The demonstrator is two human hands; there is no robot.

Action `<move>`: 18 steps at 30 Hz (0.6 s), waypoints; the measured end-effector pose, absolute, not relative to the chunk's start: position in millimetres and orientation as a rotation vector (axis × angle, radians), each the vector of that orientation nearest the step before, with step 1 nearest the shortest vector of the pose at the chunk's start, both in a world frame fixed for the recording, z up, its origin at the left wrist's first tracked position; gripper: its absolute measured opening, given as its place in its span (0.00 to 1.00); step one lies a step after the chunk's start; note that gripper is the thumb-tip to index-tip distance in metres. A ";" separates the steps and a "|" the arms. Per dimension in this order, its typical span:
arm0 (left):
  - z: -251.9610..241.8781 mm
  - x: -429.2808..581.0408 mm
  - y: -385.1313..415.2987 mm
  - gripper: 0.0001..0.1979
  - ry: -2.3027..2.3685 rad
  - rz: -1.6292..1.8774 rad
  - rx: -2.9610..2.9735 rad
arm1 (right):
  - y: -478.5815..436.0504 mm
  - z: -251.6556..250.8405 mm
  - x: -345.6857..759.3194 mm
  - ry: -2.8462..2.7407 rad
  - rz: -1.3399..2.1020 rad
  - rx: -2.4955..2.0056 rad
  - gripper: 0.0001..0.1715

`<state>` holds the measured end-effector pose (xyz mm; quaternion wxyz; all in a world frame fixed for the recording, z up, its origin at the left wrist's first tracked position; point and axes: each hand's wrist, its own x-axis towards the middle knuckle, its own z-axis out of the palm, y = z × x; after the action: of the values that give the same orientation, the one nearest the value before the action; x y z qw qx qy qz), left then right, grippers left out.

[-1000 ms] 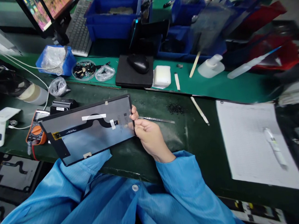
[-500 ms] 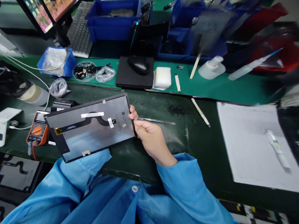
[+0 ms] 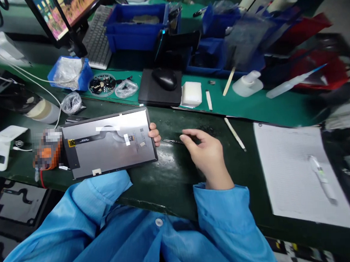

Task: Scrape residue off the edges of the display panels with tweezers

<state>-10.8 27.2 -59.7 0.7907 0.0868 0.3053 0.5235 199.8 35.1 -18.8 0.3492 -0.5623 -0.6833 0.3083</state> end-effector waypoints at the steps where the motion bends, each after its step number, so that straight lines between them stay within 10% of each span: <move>1: -59.8 -12.4 28.0 0.23 0.648 1.088 0.158 | 36.0 -21.6 202.3 -1.899 0.759 -1.467 0.15; 18: -12.1 -27.9 14.9 0.16 0.441 1.146 -0.013 | 38.3 -10.9 188.3 -1.527 1.162 -1.422 0.19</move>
<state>-27.9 14.9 -12.1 0.8174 -0.0060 0.2068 0.5376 188.3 38.3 -10.9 0.3679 -0.5536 -0.5947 0.4523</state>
